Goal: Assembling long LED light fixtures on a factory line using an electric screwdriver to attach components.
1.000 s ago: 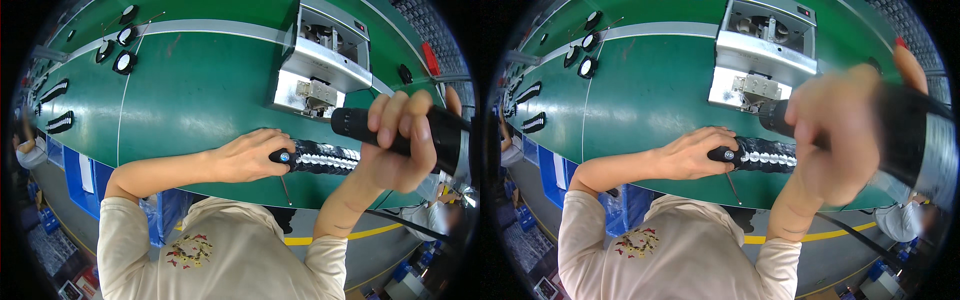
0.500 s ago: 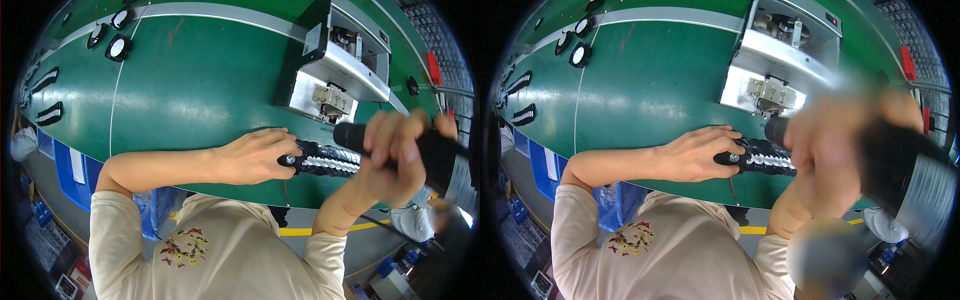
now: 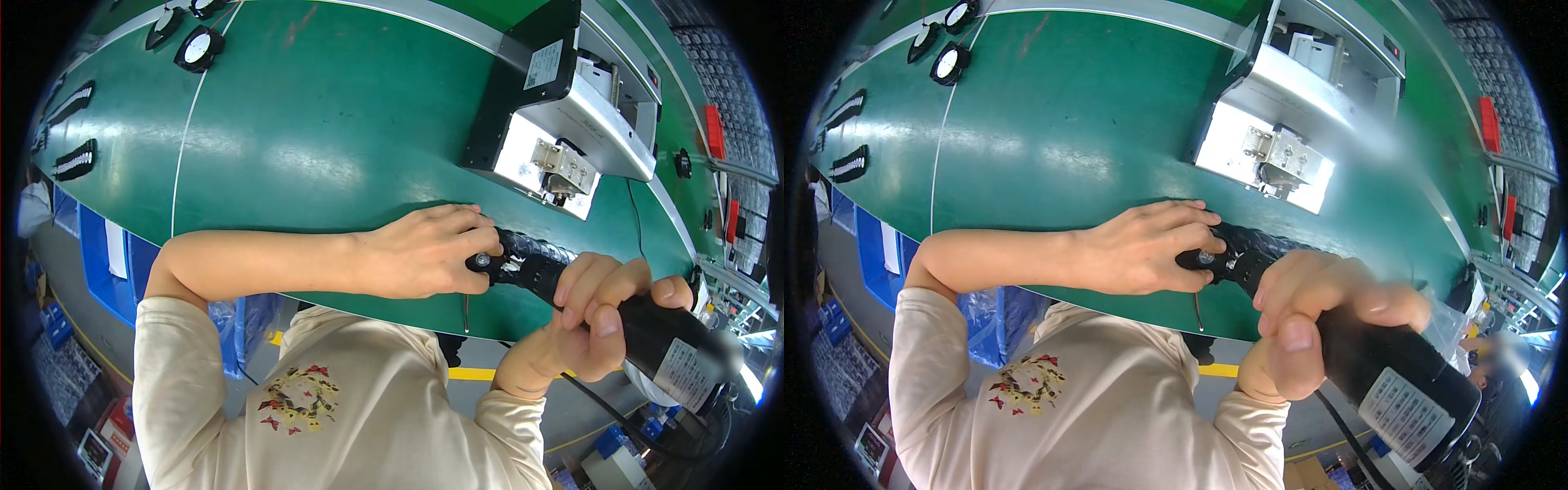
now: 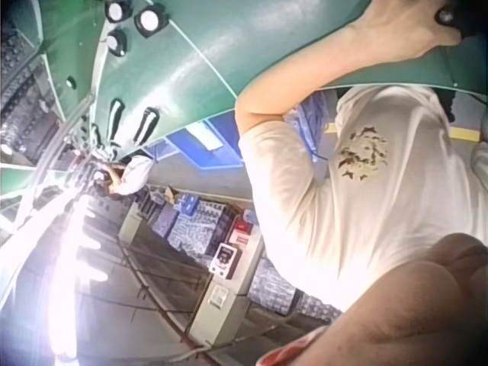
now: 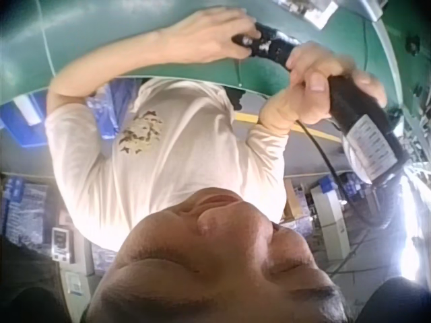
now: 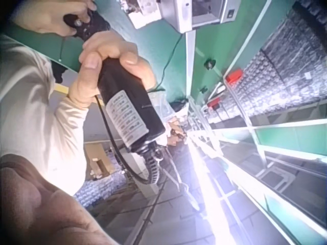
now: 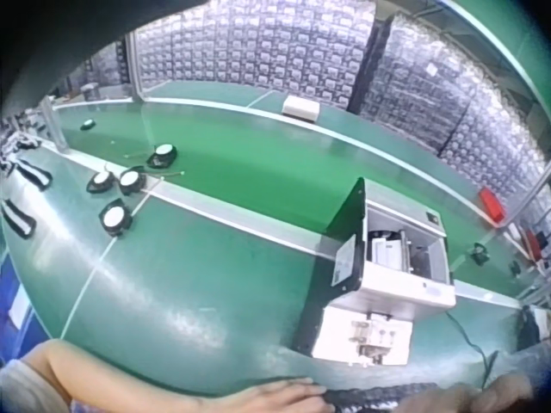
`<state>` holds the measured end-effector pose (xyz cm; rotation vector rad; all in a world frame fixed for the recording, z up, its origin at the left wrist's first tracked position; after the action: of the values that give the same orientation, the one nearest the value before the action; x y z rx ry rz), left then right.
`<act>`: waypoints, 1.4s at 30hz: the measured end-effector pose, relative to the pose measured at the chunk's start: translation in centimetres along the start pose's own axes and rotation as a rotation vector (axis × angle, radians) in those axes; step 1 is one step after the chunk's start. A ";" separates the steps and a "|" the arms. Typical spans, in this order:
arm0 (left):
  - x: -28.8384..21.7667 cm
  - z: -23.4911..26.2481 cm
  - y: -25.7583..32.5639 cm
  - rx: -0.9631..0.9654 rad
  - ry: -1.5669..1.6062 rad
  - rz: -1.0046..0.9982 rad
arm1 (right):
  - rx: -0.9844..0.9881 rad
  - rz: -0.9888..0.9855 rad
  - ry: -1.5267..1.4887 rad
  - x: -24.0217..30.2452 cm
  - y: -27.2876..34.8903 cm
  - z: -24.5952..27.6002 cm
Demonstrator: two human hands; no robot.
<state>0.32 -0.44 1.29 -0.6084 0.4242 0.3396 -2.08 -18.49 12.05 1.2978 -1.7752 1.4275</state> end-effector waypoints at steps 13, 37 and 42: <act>0.0 0.1 0.1 -0.021 -0.032 -0.008 | 0.056 0.014 0.158 -1.0 0.7 -1.2; 0.3 -0.3 -0.1 -0.053 -0.042 -0.036 | -0.015 0.131 -0.025 1.3 0.1 -0.4; 0.2 -0.4 0.4 -0.056 -0.021 -0.017 | -0.065 0.139 -0.037 0.1 2.2 -0.7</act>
<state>0.21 -0.35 0.75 -0.6625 0.3903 0.3421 -4.24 -17.92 11.37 1.1952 -1.9532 1.4140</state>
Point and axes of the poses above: each hand's wrist, its own y-axis away from the middle knuckle, its own z-axis out of the back of the hand, x = y × z, the point moved 1 cm from there along -y, towards the middle knuckle, and after that the axes turned 9 degrees about -y, right-handed, at the moved point
